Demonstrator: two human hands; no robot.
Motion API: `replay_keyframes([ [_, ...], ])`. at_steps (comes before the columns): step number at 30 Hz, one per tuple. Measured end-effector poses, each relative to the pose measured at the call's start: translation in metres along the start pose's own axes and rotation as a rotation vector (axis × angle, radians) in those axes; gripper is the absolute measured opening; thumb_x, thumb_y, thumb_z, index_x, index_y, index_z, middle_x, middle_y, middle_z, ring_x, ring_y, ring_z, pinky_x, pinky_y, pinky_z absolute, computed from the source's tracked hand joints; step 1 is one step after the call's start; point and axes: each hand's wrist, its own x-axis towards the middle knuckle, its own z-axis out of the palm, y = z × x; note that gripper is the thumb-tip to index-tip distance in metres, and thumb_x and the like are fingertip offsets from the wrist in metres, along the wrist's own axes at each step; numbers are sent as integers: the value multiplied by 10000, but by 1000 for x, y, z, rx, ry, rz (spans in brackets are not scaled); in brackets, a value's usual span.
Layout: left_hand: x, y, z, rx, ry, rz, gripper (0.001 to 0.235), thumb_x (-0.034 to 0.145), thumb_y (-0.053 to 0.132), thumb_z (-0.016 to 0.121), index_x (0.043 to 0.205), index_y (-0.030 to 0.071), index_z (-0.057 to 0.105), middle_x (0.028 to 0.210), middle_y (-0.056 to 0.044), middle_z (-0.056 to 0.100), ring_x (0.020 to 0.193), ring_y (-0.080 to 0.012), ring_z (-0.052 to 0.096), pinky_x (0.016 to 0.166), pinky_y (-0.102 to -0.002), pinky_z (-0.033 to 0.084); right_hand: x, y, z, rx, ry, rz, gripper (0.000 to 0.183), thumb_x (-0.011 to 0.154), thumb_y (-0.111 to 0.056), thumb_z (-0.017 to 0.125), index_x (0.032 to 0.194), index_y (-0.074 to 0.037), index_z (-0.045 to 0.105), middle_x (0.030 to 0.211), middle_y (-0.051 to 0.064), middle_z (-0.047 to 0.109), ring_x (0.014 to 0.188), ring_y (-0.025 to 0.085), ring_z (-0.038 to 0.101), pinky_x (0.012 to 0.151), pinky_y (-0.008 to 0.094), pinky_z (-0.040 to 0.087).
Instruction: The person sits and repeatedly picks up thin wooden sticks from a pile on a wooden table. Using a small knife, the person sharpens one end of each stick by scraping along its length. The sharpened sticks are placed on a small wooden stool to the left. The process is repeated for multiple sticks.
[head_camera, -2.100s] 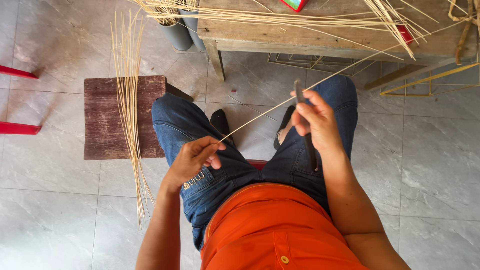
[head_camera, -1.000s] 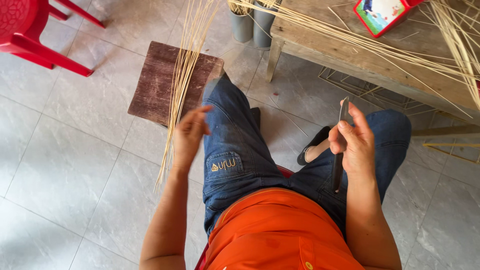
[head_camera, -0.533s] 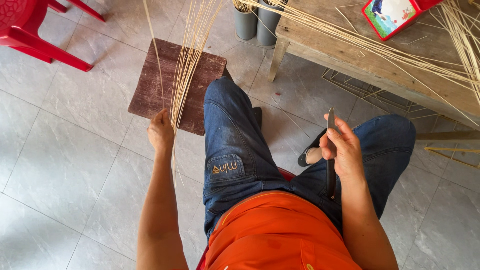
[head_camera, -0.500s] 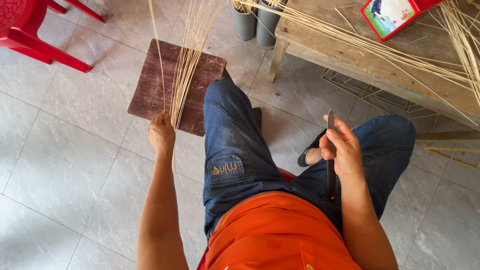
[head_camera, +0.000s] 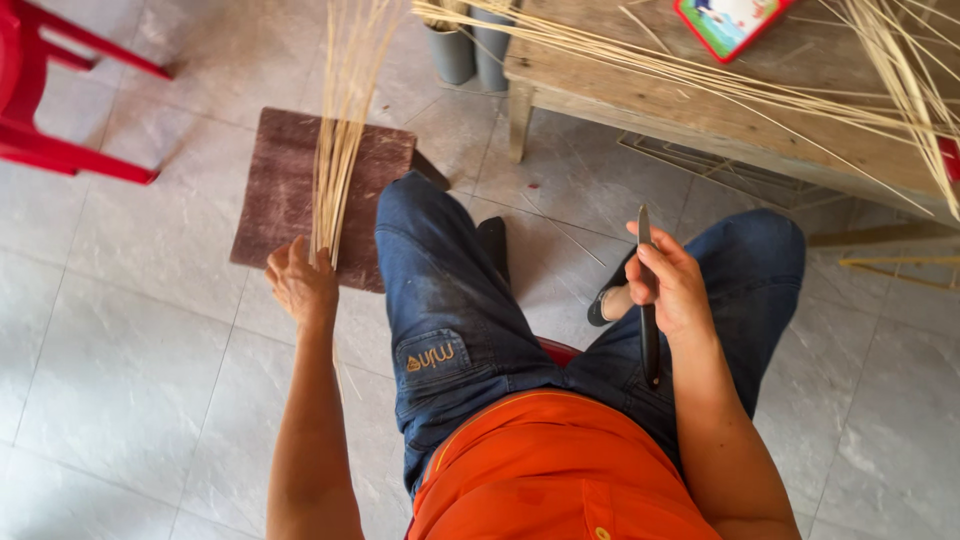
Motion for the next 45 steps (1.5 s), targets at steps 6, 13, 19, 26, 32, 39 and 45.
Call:
replay_keyframes([
  [6, 20, 99, -17, -190, 184, 441, 336, 980, 173, 750, 1299, 90, 687, 1252, -135, 612, 1161, -372, 547, 991, -504, 467, 26, 9, -34, 199, 35, 33, 310, 1017, -166, 619, 1312, -74, 640, 735, 26, 628, 500, 81, 511, 440, 213, 369],
  [13, 22, 279, -7, -500, 63, 818, 197, 956, 97, 760, 1152, 95, 737, 1112, -97, 678, 1040, -310, 621, 907, -415, 508, 40, 25, -38, 180, 80, 59, 295, 1007, -175, 607, 1281, -73, 645, 722, 28, 649, 487, 74, 531, 409, 213, 382],
  [19, 21, 400, 44, -491, 22, 1011, 146, 917, 133, 769, 1062, 147, 761, 1020, -33, 673, 974, -279, 617, 868, -404, 513, 45, 24, -36, 179, 64, 62, 300, 1003, -165, 600, 1281, -65, 649, 697, 30, 654, 461, 66, 535, 387, 206, 397],
  [26, 39, 476, 115, -270, 72, 1038, 75, 914, 205, 750, 981, 236, 764, 996, 14, 671, 971, -265, 608, 824, -425, 502, 46, 15, -32, 143, 59, 60, 283, 1012, -200, 603, 1250, -57, 657, 670, 27, 656, 442, 63, 530, 366, 207, 376],
  [32, 49, 498, 148, -121, 5, 1059, 130, 891, 150, 733, 1001, 219, 741, 1040, -17, 660, 1005, -271, 587, 816, -457, 483, 49, 15, -31, 173, 27, 65, 290, 1015, -208, 603, 1258, -56, 647, 665, 26, 651, 443, 63, 524, 385, 212, 383],
  [39, 55, 505, 155, 5, 126, 1196, 85, 850, 127, 721, 930, 143, 697, 1060, -53, 642, 1018, -265, 579, 821, -439, 479, 52, 16, -28, 172, 37, 93, 300, 1011, -208, 602, 1262, -51, 647, 655, 29, 658, 425, 66, 512, 376, 215, 373],
  [45, 54, 504, 129, -227, 197, 1247, 76, 917, 151, 728, 897, 144, 656, 933, -37, 633, 895, -248, 614, 835, -420, 488, 52, 18, -27, 155, 42, 113, 301, 1007, -208, 603, 1265, -59, 649, 649, 27, 655, 412, 63, 500, 371, 212, 367],
])
